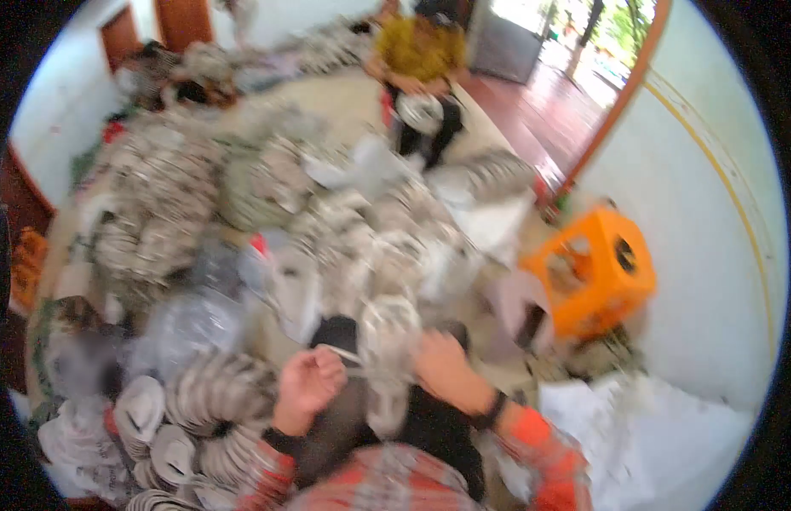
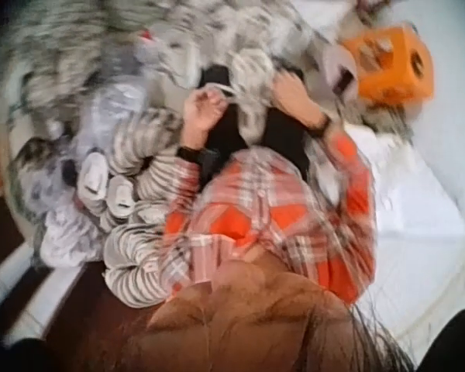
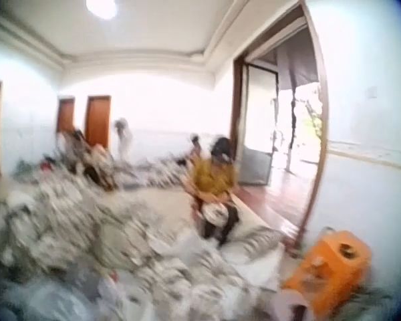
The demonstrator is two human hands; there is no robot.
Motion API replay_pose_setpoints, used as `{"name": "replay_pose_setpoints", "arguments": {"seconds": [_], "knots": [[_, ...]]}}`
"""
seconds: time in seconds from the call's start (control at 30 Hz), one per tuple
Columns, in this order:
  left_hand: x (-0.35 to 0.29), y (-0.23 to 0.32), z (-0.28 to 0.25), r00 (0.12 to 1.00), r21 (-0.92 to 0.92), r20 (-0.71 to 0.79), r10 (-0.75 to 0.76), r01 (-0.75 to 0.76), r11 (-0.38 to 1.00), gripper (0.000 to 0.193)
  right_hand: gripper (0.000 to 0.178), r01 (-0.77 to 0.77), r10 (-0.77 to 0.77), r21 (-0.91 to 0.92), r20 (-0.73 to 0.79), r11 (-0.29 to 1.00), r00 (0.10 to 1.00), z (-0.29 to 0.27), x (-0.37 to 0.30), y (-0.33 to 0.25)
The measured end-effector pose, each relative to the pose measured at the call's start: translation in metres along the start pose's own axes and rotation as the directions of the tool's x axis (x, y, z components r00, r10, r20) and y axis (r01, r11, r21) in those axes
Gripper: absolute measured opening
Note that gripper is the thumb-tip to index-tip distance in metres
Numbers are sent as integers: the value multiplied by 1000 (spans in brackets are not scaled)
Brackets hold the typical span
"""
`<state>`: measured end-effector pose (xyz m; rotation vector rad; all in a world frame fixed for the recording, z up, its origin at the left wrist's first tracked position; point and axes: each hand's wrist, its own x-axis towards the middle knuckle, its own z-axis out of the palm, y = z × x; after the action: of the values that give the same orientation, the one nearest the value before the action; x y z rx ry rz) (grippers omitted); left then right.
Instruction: Insert and thread laces into shoe uppers as part of a manufacturing process.
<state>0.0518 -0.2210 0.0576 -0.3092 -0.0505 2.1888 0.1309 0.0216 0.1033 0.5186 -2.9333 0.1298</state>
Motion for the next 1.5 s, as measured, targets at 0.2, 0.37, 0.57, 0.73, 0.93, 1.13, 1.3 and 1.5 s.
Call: {"name": "replay_pose_setpoints", "arguments": {"seconds": [0.2, 0.37, 0.57, 0.73, 0.93, 1.13, 1.3, 1.5], "knots": [[-67, 176, 37, 717, -56, 159, 678, -679, 732, 14, 24, -89, -334, 614, 540, 784, 773, -28, -43, 28], [-228, 335, 133, -17, 402, 142, 990, -913, -73, 25, 34, -621, -73, 611, 739, 492, 669, -27, -33, 11], [-366, 358, 243, -137, 488, 508, 851, -768, -415, 21, 25, -192, 40, 815, 204, 547, 978, 64, -16, -21], [-239, 289, 253, -5, 609, 311, 950, -767, -203, 8, 25, -260, -8, 713, 350, 651, 937, 51, 21, -53], [-115, 197, 162, 656, 947, 276, 703, -311, -82, 8, 20, 348, -449, 881, -182, 322, 875, 99, 3, -144], [11, 20, 13, 959, 996, 13, 284, 13, -88, 13, 20, -133, 176, 608, -10, 783, 984, 66, -7, -88], [23, -30, -20, 964, 863, 156, 213, -28, -504, 15, 27, -517, 510, 693, 245, 503, 824, 66, -20, -45], [22, -51, -34, 863, 492, 395, 316, 92, -866, 11, 34, -651, 442, 737, 530, 183, 724, 47, -13, -54]]}}
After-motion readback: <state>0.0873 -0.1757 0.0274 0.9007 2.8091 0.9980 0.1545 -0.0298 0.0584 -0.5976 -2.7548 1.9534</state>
